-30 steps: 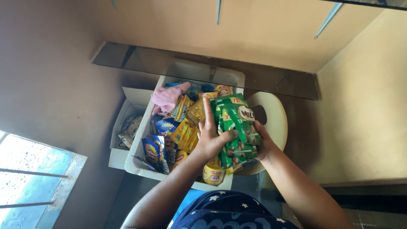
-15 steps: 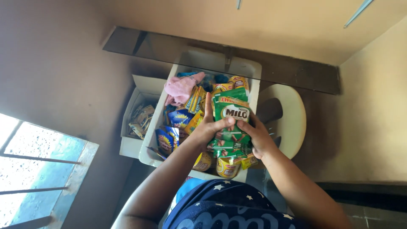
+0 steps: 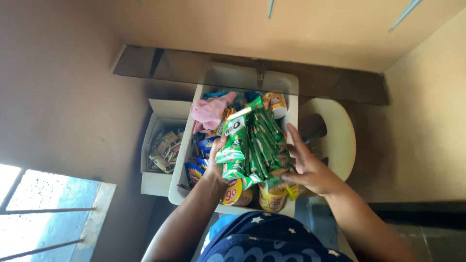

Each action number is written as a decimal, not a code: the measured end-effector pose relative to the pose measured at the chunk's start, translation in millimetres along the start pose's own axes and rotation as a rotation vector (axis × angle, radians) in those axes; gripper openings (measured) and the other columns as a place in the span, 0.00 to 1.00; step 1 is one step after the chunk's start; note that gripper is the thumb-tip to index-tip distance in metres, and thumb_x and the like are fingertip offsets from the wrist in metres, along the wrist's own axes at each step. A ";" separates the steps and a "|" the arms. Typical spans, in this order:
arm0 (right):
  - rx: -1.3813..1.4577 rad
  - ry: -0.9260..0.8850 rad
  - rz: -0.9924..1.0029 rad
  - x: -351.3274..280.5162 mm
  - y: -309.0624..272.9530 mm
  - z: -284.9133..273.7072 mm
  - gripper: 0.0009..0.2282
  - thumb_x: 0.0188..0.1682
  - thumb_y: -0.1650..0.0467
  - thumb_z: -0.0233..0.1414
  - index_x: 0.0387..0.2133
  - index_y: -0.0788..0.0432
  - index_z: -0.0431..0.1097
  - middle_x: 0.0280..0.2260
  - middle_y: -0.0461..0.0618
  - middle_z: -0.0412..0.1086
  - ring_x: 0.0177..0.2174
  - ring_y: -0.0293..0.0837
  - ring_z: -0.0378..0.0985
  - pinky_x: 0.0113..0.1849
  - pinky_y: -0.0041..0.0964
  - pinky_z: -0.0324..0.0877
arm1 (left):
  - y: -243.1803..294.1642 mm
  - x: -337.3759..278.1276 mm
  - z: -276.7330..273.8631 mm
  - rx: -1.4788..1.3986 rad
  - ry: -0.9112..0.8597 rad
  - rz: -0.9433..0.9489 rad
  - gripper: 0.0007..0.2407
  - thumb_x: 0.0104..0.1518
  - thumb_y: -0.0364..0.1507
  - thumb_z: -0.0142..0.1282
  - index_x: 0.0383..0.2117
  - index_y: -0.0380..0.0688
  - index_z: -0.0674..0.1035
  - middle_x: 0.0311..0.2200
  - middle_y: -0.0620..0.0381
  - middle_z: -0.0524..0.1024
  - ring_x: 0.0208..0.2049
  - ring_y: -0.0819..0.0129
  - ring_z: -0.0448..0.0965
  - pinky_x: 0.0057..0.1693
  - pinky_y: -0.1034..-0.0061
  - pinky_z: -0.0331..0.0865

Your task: Organizing and arranging food sachet packets on a shelf in a storage area.

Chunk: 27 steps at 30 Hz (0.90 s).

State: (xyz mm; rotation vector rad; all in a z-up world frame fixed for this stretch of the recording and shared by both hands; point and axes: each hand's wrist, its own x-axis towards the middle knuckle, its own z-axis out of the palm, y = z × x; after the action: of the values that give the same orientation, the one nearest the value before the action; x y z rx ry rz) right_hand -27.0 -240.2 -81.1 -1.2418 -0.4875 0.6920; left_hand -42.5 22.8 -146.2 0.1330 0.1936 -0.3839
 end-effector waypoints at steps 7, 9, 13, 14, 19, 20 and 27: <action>-0.808 0.449 -0.181 24.5 17.0 12.4 0.35 0.43 0.82 0.57 0.66 0.50 0.59 0.50 0.46 0.74 0.49 0.42 0.77 0.48 0.40 0.69 | 10.3 7.6 -33.2 -0.025 -0.080 0.015 0.24 0.47 0.39 0.61 0.51 0.38 0.77 0.42 0.44 0.82 0.40 0.50 0.84 0.50 0.55 0.79; -1.057 0.742 -0.378 32.3 12.3 24.8 0.27 0.38 0.79 0.66 0.53 0.53 0.68 0.48 0.48 0.69 0.48 0.43 0.74 0.45 0.37 0.69 | 15.0 18.0 -66.3 -0.057 -0.257 0.004 0.24 0.48 0.34 0.62 0.52 0.37 0.76 0.43 0.45 0.82 0.42 0.51 0.84 0.52 0.58 0.78; -0.610 0.901 -0.273 35.4 97.0 -25.0 0.28 0.37 0.76 0.64 0.53 0.58 0.64 0.41 0.46 0.64 0.38 0.42 0.70 0.39 0.37 0.72 | 24.7 30.6 -122.5 -0.177 -0.674 -0.222 0.24 0.59 0.28 0.57 0.61 0.33 0.68 0.46 0.40 0.81 0.41 0.54 0.85 0.47 0.66 0.81; -0.256 0.836 -0.061 32.1 114.0 -36.1 0.26 0.42 0.72 0.60 0.57 0.58 0.66 0.44 0.48 0.67 0.38 0.43 0.68 0.36 0.41 0.69 | 22.6 23.2 -101.4 -0.010 -0.595 -0.137 0.34 0.53 0.27 0.61 0.70 0.44 0.60 0.53 0.41 0.78 0.41 0.60 0.83 0.48 0.70 0.79; 0.643 0.592 0.227 31.2 41.6 26.1 0.33 0.49 0.47 0.43 0.59 0.57 0.65 0.54 0.55 0.71 0.50 0.51 0.76 0.48 0.47 0.74 | 5.0 -34.2 35.7 0.362 -0.217 -0.027 0.55 0.33 0.28 0.70 0.72 0.62 0.43 0.58 0.49 0.71 0.49 0.63 0.84 0.55 0.72 0.78; 0.647 0.540 0.237 28.1 43.7 23.4 0.38 0.48 0.43 0.41 0.59 0.61 0.65 0.54 0.59 0.71 0.50 0.54 0.75 0.49 0.51 0.73 | 2.0 -33.2 25.1 0.457 -0.241 -0.037 0.54 0.36 0.28 0.70 0.72 0.60 0.43 0.59 0.52 0.71 0.48 0.67 0.83 0.50 0.77 0.75; 0.386 0.420 0.056 16.5 59.4 26.6 0.46 0.38 0.45 0.57 0.68 0.51 0.48 0.64 0.55 0.58 0.60 0.53 0.64 0.58 0.55 0.61 | -13.8 -51.2 -20.9 0.629 -0.190 -0.038 0.49 0.50 0.29 0.68 0.78 0.47 0.45 0.56 0.48 0.72 0.34 0.76 0.73 0.42 0.83 0.69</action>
State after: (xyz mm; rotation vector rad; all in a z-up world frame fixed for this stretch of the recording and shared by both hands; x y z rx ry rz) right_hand -45.8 -200.4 -131.8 -0.9979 0.0303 0.5213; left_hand -97.8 32.0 -156.9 0.7102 -0.1196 -0.4835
